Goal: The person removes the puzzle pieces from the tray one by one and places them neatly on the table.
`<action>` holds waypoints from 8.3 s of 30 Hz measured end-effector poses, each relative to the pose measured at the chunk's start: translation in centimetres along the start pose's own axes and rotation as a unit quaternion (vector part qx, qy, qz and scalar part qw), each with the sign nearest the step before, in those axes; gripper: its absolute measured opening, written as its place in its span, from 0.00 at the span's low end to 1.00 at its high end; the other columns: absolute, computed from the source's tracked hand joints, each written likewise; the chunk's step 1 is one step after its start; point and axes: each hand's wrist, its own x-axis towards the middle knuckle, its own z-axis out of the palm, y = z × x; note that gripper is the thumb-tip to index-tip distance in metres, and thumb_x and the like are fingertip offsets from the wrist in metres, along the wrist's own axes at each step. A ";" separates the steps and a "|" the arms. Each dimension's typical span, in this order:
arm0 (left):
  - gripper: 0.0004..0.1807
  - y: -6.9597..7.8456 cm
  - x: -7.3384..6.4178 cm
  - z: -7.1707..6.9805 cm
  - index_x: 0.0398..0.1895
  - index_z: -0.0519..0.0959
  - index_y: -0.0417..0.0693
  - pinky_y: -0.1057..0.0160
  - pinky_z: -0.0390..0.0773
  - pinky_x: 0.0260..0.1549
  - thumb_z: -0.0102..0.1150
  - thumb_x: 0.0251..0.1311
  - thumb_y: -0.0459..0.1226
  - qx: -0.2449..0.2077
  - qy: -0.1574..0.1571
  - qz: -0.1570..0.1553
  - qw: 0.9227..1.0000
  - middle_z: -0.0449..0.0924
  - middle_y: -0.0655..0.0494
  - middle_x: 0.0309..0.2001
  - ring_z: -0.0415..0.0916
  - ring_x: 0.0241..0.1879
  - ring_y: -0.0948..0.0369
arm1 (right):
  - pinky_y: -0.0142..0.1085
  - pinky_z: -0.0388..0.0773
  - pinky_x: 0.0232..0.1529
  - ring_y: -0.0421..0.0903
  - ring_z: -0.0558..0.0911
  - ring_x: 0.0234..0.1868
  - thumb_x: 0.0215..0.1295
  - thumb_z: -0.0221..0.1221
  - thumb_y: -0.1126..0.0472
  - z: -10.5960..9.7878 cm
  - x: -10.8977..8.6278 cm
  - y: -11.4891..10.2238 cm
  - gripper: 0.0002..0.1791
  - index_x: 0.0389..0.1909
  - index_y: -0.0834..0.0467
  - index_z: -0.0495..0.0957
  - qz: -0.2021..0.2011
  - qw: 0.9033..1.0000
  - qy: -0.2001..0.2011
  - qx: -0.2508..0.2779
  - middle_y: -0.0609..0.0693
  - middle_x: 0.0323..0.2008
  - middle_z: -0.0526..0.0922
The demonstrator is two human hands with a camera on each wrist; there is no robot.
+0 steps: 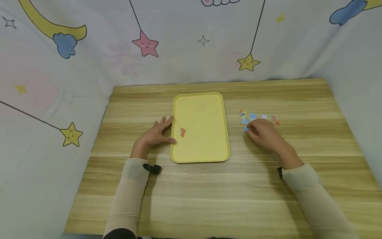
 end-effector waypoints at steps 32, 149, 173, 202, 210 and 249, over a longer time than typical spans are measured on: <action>0.65 0.1 0.1 -0.1 0.87 0.44 0.63 0.27 0.26 0.74 0.81 0.56 0.49 -0.005 -0.003 -0.006 1.000 0.24 0.45 0.85 0.12 0.79 0.35 | 0.57 0.72 0.58 0.58 0.81 0.49 0.72 0.64 0.63 4.8 6.3 -6.7 0.11 0.47 0.67 0.84 -0.078 0.996 -0.046 0.003 0.59 0.43 0.85; 0.64 -0.2 0.3 0.0 0.87 0.43 0.63 0.29 0.26 0.75 0.80 0.57 0.50 -0.002 -0.006 -0.006 1.000 0.22 0.44 0.85 0.11 0.79 0.36 | 0.44 0.81 0.49 0.53 0.81 0.46 0.75 0.58 0.68 10.9 10.0 -13.8 0.10 0.52 0.62 0.82 -0.176 0.963 -0.163 -0.122 0.56 0.46 0.83; 0.64 -0.3 0.4 0.1 0.87 0.44 0.65 0.28 0.25 0.74 0.81 0.56 0.50 -0.009 -0.003 -0.013 1.000 0.22 0.46 0.85 0.11 0.79 0.37 | 0.51 0.77 0.56 0.53 0.83 0.48 0.71 0.60 0.69 8.6 7.8 -11.2 0.10 0.47 0.59 0.87 -0.188 0.971 -0.076 -0.124 0.52 0.45 0.86; 0.64 -0.1 0.3 0.0 0.87 0.44 0.64 0.27 0.25 0.74 0.81 0.56 0.49 -0.011 -0.005 -0.012 1.000 0.22 0.45 0.85 0.11 0.79 0.37 | 0.58 0.78 0.53 0.57 0.83 0.44 0.66 0.63 0.73 5.1 5.8 -6.5 0.09 0.44 0.64 0.87 -0.170 0.983 -0.003 -0.073 0.56 0.41 0.85; 0.64 0.0 0.3 0.0 0.87 0.44 0.65 0.28 0.25 0.74 0.81 0.56 0.49 -0.009 -0.004 -0.011 1.000 0.22 0.46 0.85 0.11 0.80 0.37 | 0.53 0.80 0.45 0.58 0.84 0.39 0.62 0.61 0.76 4.3 5.1 -4.8 0.09 0.40 0.68 0.87 -0.184 0.981 0.038 -0.056 0.59 0.38 0.85; 0.64 0.2 0.1 0.1 0.87 0.43 0.64 0.30 0.24 0.75 0.80 0.57 0.48 -0.012 -0.006 -0.011 1.000 0.21 0.46 0.85 0.10 0.79 0.38 | 0.47 0.82 0.35 0.56 0.83 0.35 0.56 0.59 0.79 0.2 -0.4 1.6 0.10 0.37 0.71 0.85 -0.106 0.988 0.099 -0.050 0.60 0.34 0.85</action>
